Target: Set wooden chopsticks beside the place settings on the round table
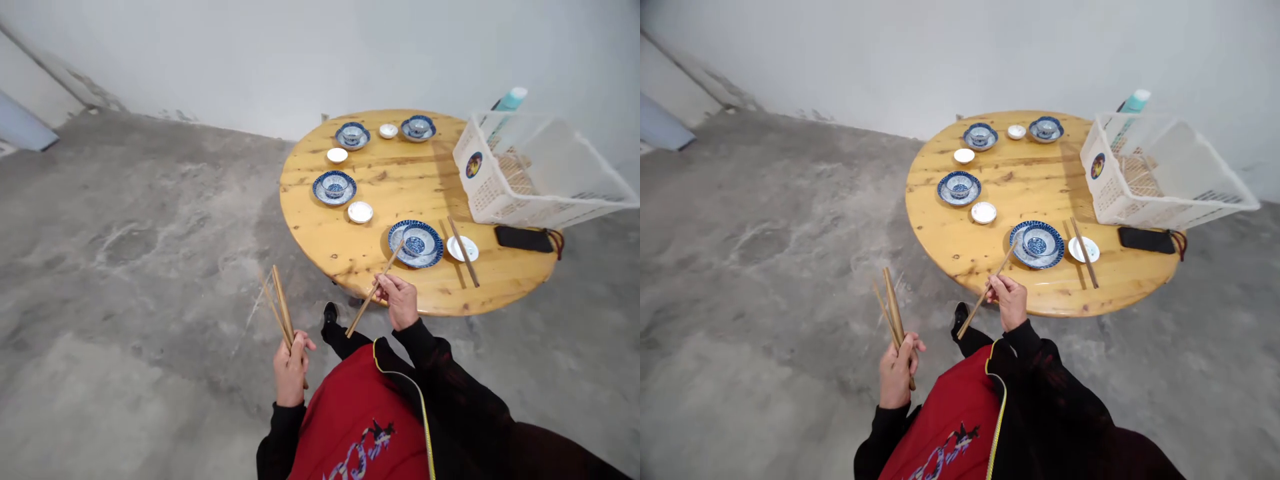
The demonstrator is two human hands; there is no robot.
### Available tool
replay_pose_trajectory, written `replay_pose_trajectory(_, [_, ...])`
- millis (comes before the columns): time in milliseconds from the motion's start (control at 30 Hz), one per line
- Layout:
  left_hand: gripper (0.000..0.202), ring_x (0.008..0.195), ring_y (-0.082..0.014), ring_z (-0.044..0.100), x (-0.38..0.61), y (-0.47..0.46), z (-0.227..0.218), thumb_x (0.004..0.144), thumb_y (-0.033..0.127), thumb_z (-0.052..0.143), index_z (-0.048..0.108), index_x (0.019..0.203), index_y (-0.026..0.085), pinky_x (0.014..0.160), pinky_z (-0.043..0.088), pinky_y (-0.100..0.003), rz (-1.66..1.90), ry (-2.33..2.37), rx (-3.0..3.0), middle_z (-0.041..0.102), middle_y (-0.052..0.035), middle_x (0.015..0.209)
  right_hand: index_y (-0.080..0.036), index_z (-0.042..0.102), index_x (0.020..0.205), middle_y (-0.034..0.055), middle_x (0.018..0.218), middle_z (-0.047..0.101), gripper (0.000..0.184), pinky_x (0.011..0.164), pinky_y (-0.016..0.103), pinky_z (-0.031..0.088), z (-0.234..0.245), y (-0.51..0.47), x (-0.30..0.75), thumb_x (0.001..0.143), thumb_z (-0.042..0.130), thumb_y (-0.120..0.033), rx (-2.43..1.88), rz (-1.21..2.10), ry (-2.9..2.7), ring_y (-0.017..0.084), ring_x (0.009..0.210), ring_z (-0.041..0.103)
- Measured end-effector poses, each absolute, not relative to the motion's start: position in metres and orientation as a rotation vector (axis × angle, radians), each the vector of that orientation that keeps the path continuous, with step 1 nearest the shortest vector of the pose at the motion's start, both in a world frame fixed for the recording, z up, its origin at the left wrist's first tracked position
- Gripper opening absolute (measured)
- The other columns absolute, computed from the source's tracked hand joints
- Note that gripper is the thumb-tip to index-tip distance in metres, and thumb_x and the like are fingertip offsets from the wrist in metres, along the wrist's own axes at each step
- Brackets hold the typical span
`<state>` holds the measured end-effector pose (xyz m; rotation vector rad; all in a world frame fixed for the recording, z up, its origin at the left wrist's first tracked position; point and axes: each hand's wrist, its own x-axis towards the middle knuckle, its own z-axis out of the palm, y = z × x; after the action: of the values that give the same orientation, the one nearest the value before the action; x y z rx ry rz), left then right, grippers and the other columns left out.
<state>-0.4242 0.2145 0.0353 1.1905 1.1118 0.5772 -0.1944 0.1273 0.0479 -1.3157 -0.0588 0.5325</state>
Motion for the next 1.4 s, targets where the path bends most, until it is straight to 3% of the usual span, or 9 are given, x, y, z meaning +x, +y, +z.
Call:
replay_pose_trajectory(267, [0.035,0.036,-0.0008,0.032,-0.365,0.336,0.051,0.084,0.049,0.058,0.056,0.090,0.015,0.035,0.021,-0.015,0.439,1.100,1.279,0.062,0.0018,0.067,-0.013,0.067,0.068,0.0009,0.056,0.060,0.032,0.042,0.021,0.043,0.037,0.219,-0.147,0.066,0.077,-0.043,-1.331,0.520,0.088,0.010,0.047,0.051])
replay_pose_trajectory(667, [0.035,0.033,-0.0008,0.032,-0.291,0.427,0.040,0.083,0.048,0.060,0.056,0.089,0.014,0.034,0.019,-0.016,0.213,0.878,1.322,0.062,0.0012,0.064,-0.015,0.062,0.061,0.0000,0.049,0.057,0.029,0.041,0.020,0.044,0.020,0.272,-0.102,0.068,0.070,-0.042,-1.549,0.483,0.123,0.010,0.043,0.051])
replay_pose_trajectory(933, [0.032,0.033,-0.0009,0.033,-0.238,0.535,0.030,0.084,0.047,0.059,0.055,0.086,0.015,0.034,0.021,-0.016,0.058,0.706,1.382,0.063,0.0010,0.064,-0.014,0.060,0.057,0.0003,0.045,0.056,0.021,0.038,0.018,0.044,0.018,0.322,-0.049,0.074,0.061,-0.026,-1.878,0.372,0.183,0.010,0.039,0.053])
replay_pose_trajectory(1133, [0.031,0.032,-0.0015,0.033,-0.207,0.623,0.030,0.083,0.045,0.060,0.056,0.085,0.015,0.033,0.021,-0.016,-0.042,0.607,1.431,0.062,0.0017,0.063,-0.012,0.065,0.062,0.0047,0.051,0.063,0.016,0.046,0.021,0.050,0.020,0.359,-0.009,0.074,0.060,-0.022,-2.201,0.341,0.321,0.015,0.045,0.061])
replay_pose_trajectory(1400, [0.029,0.032,-0.0017,0.033,-0.182,0.674,0.026,0.081,0.044,0.061,0.056,0.084,0.015,0.033,0.021,-0.016,-0.092,0.552,1.430,0.062,0.0017,0.062,-0.011,0.067,0.064,0.0118,0.062,0.068,0.019,0.069,0.027,0.052,0.027,0.391,0.012,0.078,0.054,-0.016,-2.650,0.419,0.400,0.022,0.066,0.068])
